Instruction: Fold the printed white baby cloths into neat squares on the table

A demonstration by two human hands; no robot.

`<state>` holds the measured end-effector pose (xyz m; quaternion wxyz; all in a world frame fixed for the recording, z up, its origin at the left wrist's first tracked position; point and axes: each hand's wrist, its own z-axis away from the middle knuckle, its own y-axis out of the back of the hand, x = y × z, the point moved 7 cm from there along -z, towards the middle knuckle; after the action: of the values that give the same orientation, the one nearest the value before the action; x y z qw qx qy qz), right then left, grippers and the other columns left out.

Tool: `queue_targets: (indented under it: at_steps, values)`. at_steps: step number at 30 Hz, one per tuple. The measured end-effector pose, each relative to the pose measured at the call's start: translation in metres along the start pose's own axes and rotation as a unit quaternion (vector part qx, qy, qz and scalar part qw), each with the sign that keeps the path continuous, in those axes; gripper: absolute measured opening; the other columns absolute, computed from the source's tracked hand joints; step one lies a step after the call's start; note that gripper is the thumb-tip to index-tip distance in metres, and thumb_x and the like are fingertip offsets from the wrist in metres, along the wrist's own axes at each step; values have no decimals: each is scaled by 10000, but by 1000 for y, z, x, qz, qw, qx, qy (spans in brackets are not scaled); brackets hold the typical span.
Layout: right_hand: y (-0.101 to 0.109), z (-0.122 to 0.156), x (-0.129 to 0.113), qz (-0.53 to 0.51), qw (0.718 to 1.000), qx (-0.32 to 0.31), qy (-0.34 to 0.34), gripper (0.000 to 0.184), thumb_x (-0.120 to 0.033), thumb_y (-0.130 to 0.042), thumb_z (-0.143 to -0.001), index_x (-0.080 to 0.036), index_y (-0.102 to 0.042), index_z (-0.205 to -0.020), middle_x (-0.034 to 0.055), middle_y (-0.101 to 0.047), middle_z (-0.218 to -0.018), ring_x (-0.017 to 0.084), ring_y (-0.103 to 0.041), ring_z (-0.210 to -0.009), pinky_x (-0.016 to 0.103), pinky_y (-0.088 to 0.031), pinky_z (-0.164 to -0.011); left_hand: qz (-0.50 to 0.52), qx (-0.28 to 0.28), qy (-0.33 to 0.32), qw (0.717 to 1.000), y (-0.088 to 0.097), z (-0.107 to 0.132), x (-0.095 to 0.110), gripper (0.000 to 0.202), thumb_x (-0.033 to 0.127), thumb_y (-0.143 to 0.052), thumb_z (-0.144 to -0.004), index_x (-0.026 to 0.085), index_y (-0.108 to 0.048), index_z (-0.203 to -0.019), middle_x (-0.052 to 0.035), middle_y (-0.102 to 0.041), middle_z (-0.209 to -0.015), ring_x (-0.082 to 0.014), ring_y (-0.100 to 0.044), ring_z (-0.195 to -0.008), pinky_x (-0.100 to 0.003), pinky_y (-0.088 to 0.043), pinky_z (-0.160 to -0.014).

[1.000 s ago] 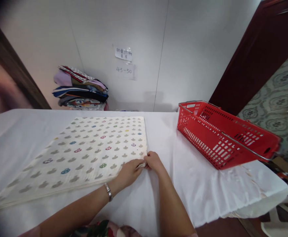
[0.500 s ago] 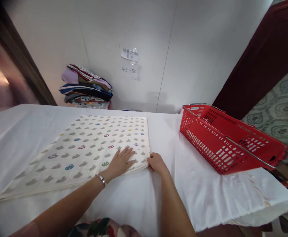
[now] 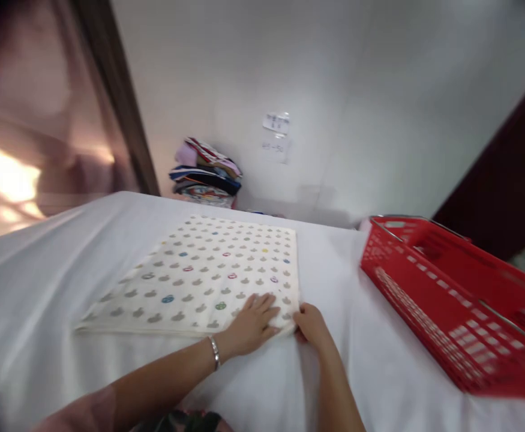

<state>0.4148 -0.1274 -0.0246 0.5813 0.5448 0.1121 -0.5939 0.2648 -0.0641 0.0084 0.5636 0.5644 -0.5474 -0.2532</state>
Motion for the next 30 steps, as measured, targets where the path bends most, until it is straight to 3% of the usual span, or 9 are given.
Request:
queue_targets:
  at_steps: [7, 11, 14, 17, 21, 25, 30]
  values:
    - [1, -16, 23, 124, 992, -2, 12, 159, -307, -408, -776, -205, -520, -727, 32, -607, -537, 178, -575, -419, 263, -403, -393, -9, -35, -16, 999, 4, 28, -3, 636, 592, -324, -875, 234, -319, -1400, -103, -335, -1458, -282, -201, -1371, -534, -115, -1094]
    - [19, -10, 2, 251, 948, 136, 143, 343, -384, -461, -755, -200, -593, -1013, 124, -685, -880, 280, -663, -790, 382, -506, -650, -24, -31, -24, 999, 0, 32, -4, 662, 605, -305, -872, 228, -292, -1415, -108, -332, -1459, -288, -208, -1368, -540, -124, -1085]
    - [13, 6, -26, 267, 889, 223, 297, 501, -396, -428, -792, -171, -501, -1234, 166, -548, -1242, 309, -520, -1147, 455, -437, -925, -17, -25, -25, 999, 0, 31, -3, 666, 610, -305, -869, 222, -301, -1410, -116, -337, -1455, -290, -218, -1364, -549, -128, -1081]
    - [-17, 11, -39, 251, 869, 169, 392, 512, -409, -395, -835, -167, -490, -1276, 120, -454, -1365, 261, -417, -1261, 405, -373, -1037, -5, -28, -23, 999, 0, 29, -2, 669, 603, -311, -870, 188, -332, -1394, -137, -330, -1455, -296, -208, -1367, -557, -108, -1083]
    - [-46, -4, -21, 259, 899, 47, 350, 497, -433, -402, -820, -167, -593, -1194, 97, -529, -1304, 248, -486, -1209, 370, -402, -1028, 9, -47, -25, 999, 3, 35, -4, 651, 591, -366, -860, 178, -377, -1363, -130, -341, -1451, -285, -220, -1366, -529, -126, -1090]
    - [-43, -17, -6, 259, 914, 22, 313, 509, -452, -431, -791, -189, -610, -1189, 67, -525, -1309, 238, -481, -1216, 349, -391, -1037, 4, -16, -17, 1000, 24, 58, -20, 625, 590, -361, -866, 242, -337, -1385, -76, -389, -1432, -249, -290, -1340, -485, -160, -1101]
    - [-41, -19, -8, 272, 912, 7, 306, 508, -481, -465, -756, -209, -647, -1145, 46, -533, -1296, 245, -471, -1221, 327, -404, -1022, -46, 23, 63, 997, 65, 108, -70, 615, 596, -404, -848, 280, -365, -1375, -68, -423, -1408, -254, -358, -1307, -472, -206, -1101]
